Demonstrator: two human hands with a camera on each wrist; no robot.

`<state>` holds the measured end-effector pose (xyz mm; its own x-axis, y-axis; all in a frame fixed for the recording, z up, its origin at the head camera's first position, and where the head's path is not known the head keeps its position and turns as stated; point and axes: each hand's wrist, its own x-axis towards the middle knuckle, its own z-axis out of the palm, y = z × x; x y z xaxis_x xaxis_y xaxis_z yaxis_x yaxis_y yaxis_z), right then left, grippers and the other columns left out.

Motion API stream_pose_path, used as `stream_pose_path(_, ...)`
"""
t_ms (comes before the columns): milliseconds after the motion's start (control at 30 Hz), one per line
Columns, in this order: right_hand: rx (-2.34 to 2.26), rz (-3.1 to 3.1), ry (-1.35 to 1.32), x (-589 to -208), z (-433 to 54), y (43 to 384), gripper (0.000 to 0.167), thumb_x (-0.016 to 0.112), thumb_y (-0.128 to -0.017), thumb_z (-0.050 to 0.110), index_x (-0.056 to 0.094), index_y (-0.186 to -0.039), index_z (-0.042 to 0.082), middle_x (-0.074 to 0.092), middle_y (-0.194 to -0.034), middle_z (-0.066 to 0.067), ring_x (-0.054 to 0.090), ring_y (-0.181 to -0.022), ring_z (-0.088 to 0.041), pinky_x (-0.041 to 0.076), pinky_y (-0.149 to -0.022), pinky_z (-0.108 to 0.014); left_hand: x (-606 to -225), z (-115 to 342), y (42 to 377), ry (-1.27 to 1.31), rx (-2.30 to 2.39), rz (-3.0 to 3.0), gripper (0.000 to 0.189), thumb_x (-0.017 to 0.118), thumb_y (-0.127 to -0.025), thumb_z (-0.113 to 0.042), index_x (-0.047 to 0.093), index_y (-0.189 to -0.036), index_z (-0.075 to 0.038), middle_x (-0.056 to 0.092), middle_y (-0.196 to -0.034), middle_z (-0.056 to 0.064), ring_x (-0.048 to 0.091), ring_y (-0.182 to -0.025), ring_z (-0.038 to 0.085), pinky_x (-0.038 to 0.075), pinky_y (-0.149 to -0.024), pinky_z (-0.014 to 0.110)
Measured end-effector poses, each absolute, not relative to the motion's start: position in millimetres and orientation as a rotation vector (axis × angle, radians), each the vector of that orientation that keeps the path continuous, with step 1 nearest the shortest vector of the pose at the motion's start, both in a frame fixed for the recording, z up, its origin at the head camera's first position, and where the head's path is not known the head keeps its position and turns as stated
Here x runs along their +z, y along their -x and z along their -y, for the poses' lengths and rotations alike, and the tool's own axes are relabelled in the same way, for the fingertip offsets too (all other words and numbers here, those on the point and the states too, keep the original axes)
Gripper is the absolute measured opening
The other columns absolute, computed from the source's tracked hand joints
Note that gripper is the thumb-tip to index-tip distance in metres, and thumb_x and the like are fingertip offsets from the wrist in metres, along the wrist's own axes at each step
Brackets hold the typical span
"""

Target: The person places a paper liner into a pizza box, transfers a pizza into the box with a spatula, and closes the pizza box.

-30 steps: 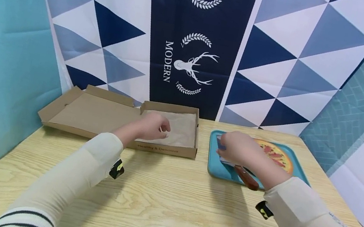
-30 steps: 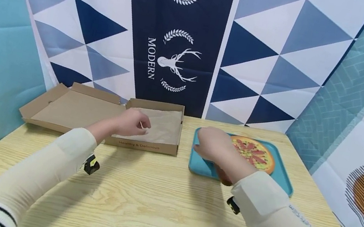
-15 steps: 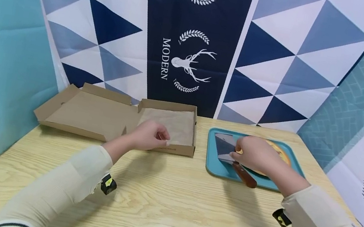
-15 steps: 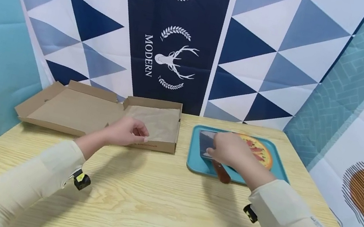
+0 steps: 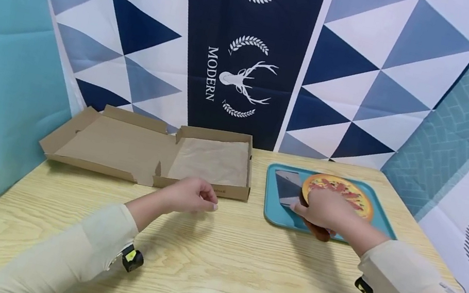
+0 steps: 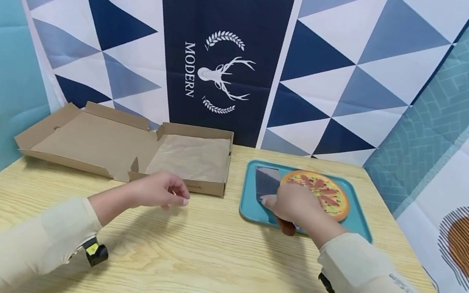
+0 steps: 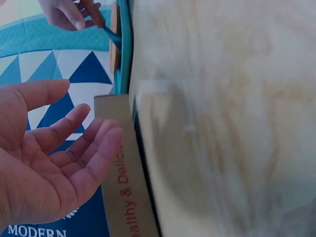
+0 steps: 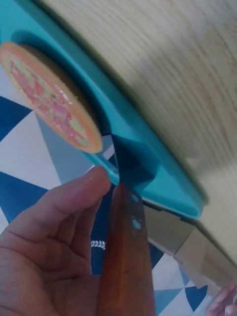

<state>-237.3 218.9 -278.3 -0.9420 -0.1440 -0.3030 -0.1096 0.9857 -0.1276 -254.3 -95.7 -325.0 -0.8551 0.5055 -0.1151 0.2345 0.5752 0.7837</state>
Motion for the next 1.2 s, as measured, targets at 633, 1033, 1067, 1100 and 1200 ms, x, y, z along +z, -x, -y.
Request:
stream_pose_path(633, -0.458, -2.654, 0.193, -303.8, -231.1, 248.0, 0.035, 0.062, -0.089, 0.012, 0.056, -0.054, 0.007, 0.051, -0.043, -0.003, 0.050, -0.038, -0.013, 0.045, -0.044, -0.028, -330.8, 82.8, 235.2, -0.637, 1.222, -2.244, 0.012, 0.065, -0.094, -0.014, 0.067, -0.099, -0.004, 0.064, -0.092, 0.008, 0.060, -0.085, 0.024, 0.055, -0.071, 0.034)
stream_pose_path(1033, -0.931, -2.337, -0.005, -316.7, -256.9, 240.6, 0.029, 0.068, -0.091, 0.014, 0.049, -0.100, -0.006, 0.063, -0.065, -0.011, 0.060, -0.048, -0.012, 0.055, -0.053, -0.029, -329.9, 79.7, 232.5, -0.642, 1.226, -2.225, 0.011, 0.064, -0.095, -0.013, 0.067, -0.099, -0.003, 0.063, -0.090, 0.011, 0.059, -0.082, 0.022, 0.056, -0.072, 0.036)
stream_pose_path(1067, -0.945, -2.318, -0.019, -317.3, -258.0, 239.6, 0.031, 0.067, -0.092, 0.014, 0.046, -0.104, -0.005, 0.064, -0.067, -0.011, 0.060, -0.049, -0.012, 0.055, -0.053, -0.028, -329.6, 79.4, 232.3, -0.644, 1.226, -2.223, 0.012, 0.064, -0.095, -0.013, 0.067, -0.099, -0.003, 0.064, -0.091, 0.012, 0.059, -0.082, 0.022, 0.056, -0.072, 0.036)
stream_pose_path(1100, -0.946, -2.304, -0.025, -317.8, -259.1, 238.9, 0.031, 0.066, -0.093, 0.014, 0.045, -0.106, -0.005, 0.064, -0.068, -0.012, 0.059, -0.048, -0.011, 0.054, -0.052, -0.027, -329.4, 79.1, 232.1, -0.645, 1.224, -2.221, 0.012, 0.064, -0.095, -0.013, 0.067, -0.100, -0.003, 0.064, -0.092, 0.013, 0.059, -0.083, 0.022, 0.056, -0.072, 0.036)
stream_pose_path(1200, -0.939, -2.284, -0.033, -318.9, -261.4, 236.6, 0.028, 0.064, -0.095, 0.014, 0.044, -0.106, -0.004, 0.063, -0.067, -0.010, 0.056, -0.046, -0.010, 0.051, -0.050, -0.025, -329.2, 78.2, 231.6, -0.640, 1.220, -2.215, 0.012, 0.064, -0.095, -0.013, 0.067, -0.100, -0.003, 0.064, -0.094, 0.015, 0.060, -0.083, 0.023, 0.056, -0.072, 0.036)
